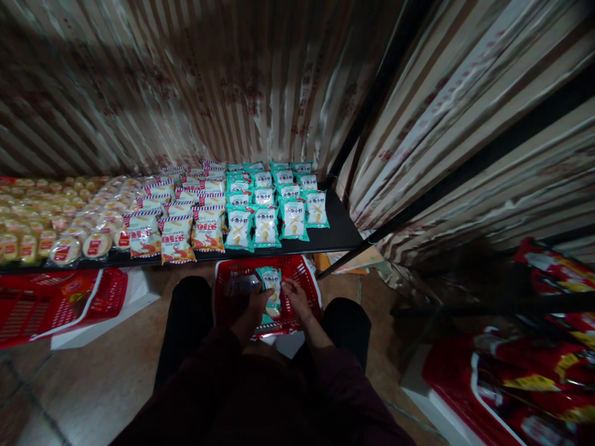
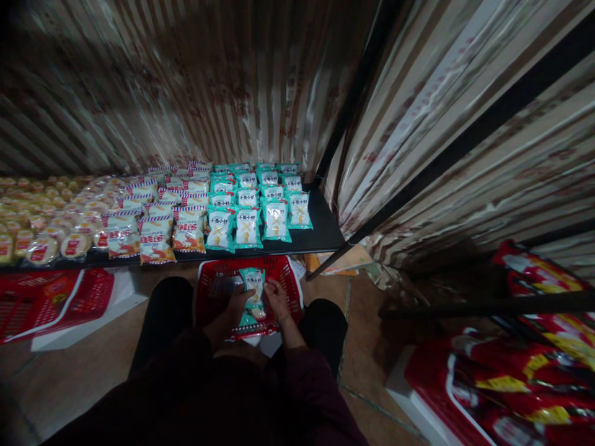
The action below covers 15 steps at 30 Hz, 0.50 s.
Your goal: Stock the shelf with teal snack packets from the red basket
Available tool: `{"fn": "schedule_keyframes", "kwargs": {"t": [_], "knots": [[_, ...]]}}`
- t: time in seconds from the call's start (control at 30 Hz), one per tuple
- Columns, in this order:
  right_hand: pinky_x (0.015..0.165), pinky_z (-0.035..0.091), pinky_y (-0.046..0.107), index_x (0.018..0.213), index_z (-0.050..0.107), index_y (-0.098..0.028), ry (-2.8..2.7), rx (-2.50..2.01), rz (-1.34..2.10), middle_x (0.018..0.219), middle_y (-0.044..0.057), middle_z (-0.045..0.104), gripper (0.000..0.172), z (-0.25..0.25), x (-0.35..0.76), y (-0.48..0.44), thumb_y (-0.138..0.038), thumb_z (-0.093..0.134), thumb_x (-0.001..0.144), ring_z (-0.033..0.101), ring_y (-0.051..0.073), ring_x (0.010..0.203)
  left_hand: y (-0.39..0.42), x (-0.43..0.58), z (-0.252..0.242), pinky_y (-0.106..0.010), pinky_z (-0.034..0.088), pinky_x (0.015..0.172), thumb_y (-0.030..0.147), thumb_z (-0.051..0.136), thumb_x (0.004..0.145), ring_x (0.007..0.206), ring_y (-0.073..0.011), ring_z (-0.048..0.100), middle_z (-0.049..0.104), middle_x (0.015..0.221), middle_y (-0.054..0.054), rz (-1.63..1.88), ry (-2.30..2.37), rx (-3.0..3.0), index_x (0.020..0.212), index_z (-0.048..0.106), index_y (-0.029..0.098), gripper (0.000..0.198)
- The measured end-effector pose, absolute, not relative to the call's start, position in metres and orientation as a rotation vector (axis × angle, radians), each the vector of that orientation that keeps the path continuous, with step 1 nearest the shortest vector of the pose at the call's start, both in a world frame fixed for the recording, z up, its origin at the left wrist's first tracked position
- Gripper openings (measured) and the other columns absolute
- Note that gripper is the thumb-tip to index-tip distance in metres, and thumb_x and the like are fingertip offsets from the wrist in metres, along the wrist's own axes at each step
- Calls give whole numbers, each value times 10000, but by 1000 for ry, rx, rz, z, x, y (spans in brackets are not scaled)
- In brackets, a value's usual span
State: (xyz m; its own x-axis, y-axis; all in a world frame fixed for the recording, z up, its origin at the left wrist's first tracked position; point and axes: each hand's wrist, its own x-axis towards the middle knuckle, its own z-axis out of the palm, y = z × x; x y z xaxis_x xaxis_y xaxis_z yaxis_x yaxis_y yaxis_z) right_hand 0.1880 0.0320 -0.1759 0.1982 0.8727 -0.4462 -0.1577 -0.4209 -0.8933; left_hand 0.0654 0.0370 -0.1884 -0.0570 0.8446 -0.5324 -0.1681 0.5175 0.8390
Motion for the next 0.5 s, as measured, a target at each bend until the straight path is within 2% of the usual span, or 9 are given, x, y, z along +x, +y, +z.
{"fn": "schedule_keyframes", "kwargs": {"t": [0.1, 0.23, 0.37, 0.5], "knots": [[628, 496, 279, 879, 640, -209, -687, -1535, 1563, 798, 40, 698, 493, -172, 186, 27, -616, 677, 604, 646, 189, 740, 35, 66, -188, -306, 528, 639, 478, 746, 613, 667, -199, 677, 693, 710, -48, 944, 1323, 589, 956, 640, 96, 525], [599, 507, 288, 876, 622, -212, -635, -1449, 1794, 759, 35, 705, 488, -168, 181, 24, -627, 675, 625, 663, 196, 691, 33, 65, -184, -306, 526, 620, 484, 787, 556, 672, -214, 679, 701, 709, -60, 961, 1301, 572, 949, 657, 85, 575], [613, 518, 307, 871, 607, -204, -626, -1394, 1672, 765, 36, 713, 513, -172, 179, 26, -610, 723, 578, 673, 218, 707, 30, 63, -182, -288, 518, 608, 474, 782, 571, 698, -216, 681, 710, 719, -68, 970, 1334, 579, 908, 681, 88, 523], [649, 528, 312, 854, 613, -207, -619, -1390, 1606, 793, 39, 718, 468, -170, 181, 27, -618, 678, 641, 681, 225, 758, 30, 63, -181, -295, 519, 611, 452, 755, 620, 721, -229, 682, 714, 725, -79, 965, 1376, 585, 890, 697, 86, 458]]}}
